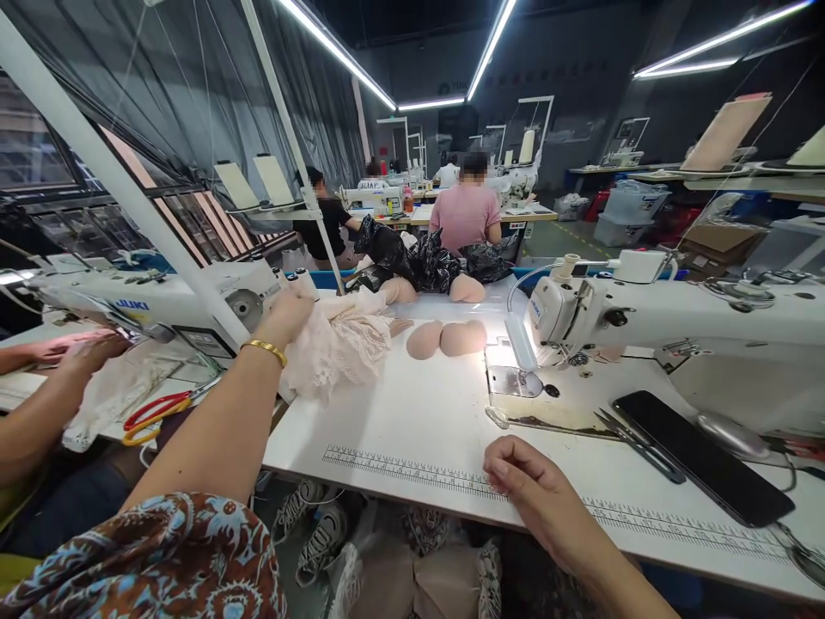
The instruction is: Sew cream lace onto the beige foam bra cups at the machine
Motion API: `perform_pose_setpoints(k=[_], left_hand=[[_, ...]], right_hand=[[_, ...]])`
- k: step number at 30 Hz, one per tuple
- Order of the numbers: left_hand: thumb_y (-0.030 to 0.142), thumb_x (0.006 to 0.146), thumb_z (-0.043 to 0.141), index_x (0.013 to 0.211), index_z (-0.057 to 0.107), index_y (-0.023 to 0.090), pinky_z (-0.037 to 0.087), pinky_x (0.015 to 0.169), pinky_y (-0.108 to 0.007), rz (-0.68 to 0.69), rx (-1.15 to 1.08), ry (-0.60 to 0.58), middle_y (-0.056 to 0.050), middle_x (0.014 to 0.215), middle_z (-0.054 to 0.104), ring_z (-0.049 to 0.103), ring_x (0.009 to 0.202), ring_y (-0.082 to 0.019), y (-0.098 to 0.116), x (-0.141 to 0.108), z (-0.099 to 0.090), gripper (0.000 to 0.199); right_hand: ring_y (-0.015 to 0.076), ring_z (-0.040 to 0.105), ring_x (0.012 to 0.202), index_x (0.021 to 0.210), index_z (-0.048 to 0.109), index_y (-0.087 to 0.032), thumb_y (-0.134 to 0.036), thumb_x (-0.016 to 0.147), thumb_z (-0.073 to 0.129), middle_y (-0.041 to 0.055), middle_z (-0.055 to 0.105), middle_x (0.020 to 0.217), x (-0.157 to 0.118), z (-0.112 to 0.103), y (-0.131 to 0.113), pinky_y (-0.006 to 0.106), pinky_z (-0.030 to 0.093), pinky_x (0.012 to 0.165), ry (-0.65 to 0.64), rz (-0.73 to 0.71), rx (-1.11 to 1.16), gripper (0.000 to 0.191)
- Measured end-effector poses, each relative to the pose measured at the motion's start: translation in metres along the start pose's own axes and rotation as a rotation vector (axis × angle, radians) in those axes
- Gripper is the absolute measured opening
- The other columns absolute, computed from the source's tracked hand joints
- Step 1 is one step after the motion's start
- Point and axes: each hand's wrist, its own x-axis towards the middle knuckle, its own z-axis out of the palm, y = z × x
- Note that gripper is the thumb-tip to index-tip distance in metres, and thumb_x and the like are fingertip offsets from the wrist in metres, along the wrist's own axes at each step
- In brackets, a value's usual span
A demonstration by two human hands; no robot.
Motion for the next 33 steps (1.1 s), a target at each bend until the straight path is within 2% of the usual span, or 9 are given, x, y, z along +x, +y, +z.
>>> perform_pose_setpoints(k=[5, 8, 12, 14, 17, 21, 24, 30, 33], left_hand=[[0.043, 0.101, 0.07, 0.11, 0.071, 0.015, 0.06, 0.092, -0.043, 0.01, 0.221, -0.264, -0.007, 0.114, 0.072, 0.07, 0.103, -0.023, 0.017, -0.012, -0.012, 0.029], [0.043, 0.096, 0.074, 0.094, 0.072, 0.017, 0.058, 0.088, -0.04, 0.049, 0.28, -0.298, -0.004, 0.097, 0.074, 0.07, 0.092, -0.021, 0.021, -0.02, -0.012, 0.026], [0.03, 0.078, 0.078, 0.069, 0.07, 0.02, 0.049, 0.074, -0.036, 0.052, 0.267, -0.114, -0.006, 0.076, 0.073, 0.069, 0.085, -0.029, 0.024, -0.024, -0.014, 0.015], [0.031, 0.083, 0.066, 0.076, 0.073, 0.021, 0.046, 0.071, -0.036, 0.04, 0.213, 0.045, -0.008, 0.082, 0.075, 0.069, 0.09, -0.033, 0.027, -0.022, -0.018, 0.014], [0.034, 0.094, 0.045, 0.098, 0.075, 0.022, 0.046, 0.073, -0.034, 0.057, 0.107, 0.248, -0.008, 0.098, 0.077, 0.068, 0.101, -0.031, 0.036, -0.016, -0.026, 0.033], [0.035, 0.088, 0.059, 0.084, 0.075, 0.021, 0.045, 0.067, -0.031, 0.101, -0.007, 0.243, -0.005, 0.079, 0.074, 0.066, 0.083, -0.026, 0.048, -0.006, -0.037, 0.022], [0.035, 0.095, 0.055, 0.084, 0.073, 0.019, 0.043, 0.063, -0.03, 0.103, -0.094, 0.248, -0.003, 0.072, 0.069, 0.063, 0.074, -0.023, 0.055, 0.0, -0.042, 0.027], [0.045, 0.101, 0.066, 0.09, 0.069, 0.015, 0.054, 0.07, -0.031, 0.086, -0.222, 0.224, 0.001, 0.08, 0.067, 0.064, 0.071, -0.016, 0.062, 0.009, -0.038, 0.033], [0.037, 0.104, 0.058, 0.099, 0.072, 0.013, 0.054, 0.069, -0.03, 0.09, -0.301, 0.242, -0.002, 0.082, 0.071, 0.066, 0.073, -0.016, 0.063, 0.011, -0.037, 0.028]], right_hand=[[0.0193, 0.045, 0.082, 0.087, 0.06, -0.023, -0.058, 0.102, 0.06, -0.001, 0.049, 0.084, -0.005, 0.0, 0.0, 0.032, 0.038, 0.078, -0.07, -0.012, -0.08, 0.038], [0.0197, 0.046, 0.082, 0.088, 0.06, -0.024, -0.059, 0.103, 0.058, -0.0006, 0.05, 0.085, -0.007, 0.003, -0.003, 0.031, 0.039, 0.079, -0.079, -0.027, -0.118, 0.038], [0.02, 0.046, 0.081, 0.086, 0.059, -0.024, -0.062, 0.101, 0.058, -0.0005, 0.05, 0.085, -0.008, 0.005, -0.004, 0.031, 0.039, 0.077, -0.068, -0.037, -0.122, 0.041], [0.0197, 0.044, 0.08, 0.086, 0.058, -0.024, -0.064, 0.101, 0.058, -0.0009, 0.048, 0.084, -0.009, 0.006, -0.005, 0.03, 0.038, 0.075, -0.054, -0.028, -0.126, 0.042], [0.0193, 0.041, 0.078, 0.085, 0.058, -0.025, -0.065, 0.1, 0.058, -0.0016, 0.047, 0.082, -0.01, 0.007, -0.006, 0.03, 0.036, 0.073, -0.051, -0.021, -0.124, 0.043], [0.0197, 0.042, 0.08, 0.086, 0.058, -0.025, -0.065, 0.1, 0.057, -0.0013, 0.047, 0.083, -0.008, 0.006, -0.005, 0.03, 0.036, 0.075, -0.075, -0.026, -0.125, 0.043], [0.0198, 0.043, 0.08, 0.087, 0.058, -0.025, -0.066, 0.101, 0.057, -0.0011, 0.047, 0.084, -0.006, 0.005, -0.004, 0.031, 0.037, 0.075, -0.085, -0.028, -0.128, 0.043], [0.0196, 0.043, 0.081, 0.087, 0.057, -0.024, -0.065, 0.101, 0.057, -0.0012, 0.048, 0.085, -0.007, 0.005, -0.002, 0.031, 0.037, 0.077, -0.082, -0.034, -0.122, 0.043], [0.019, 0.042, 0.08, 0.087, 0.057, -0.024, -0.065, 0.101, 0.057, -0.0017, 0.047, 0.084, -0.007, 0.004, -0.001, 0.03, 0.035, 0.076, -0.083, -0.035, -0.11, 0.043]])
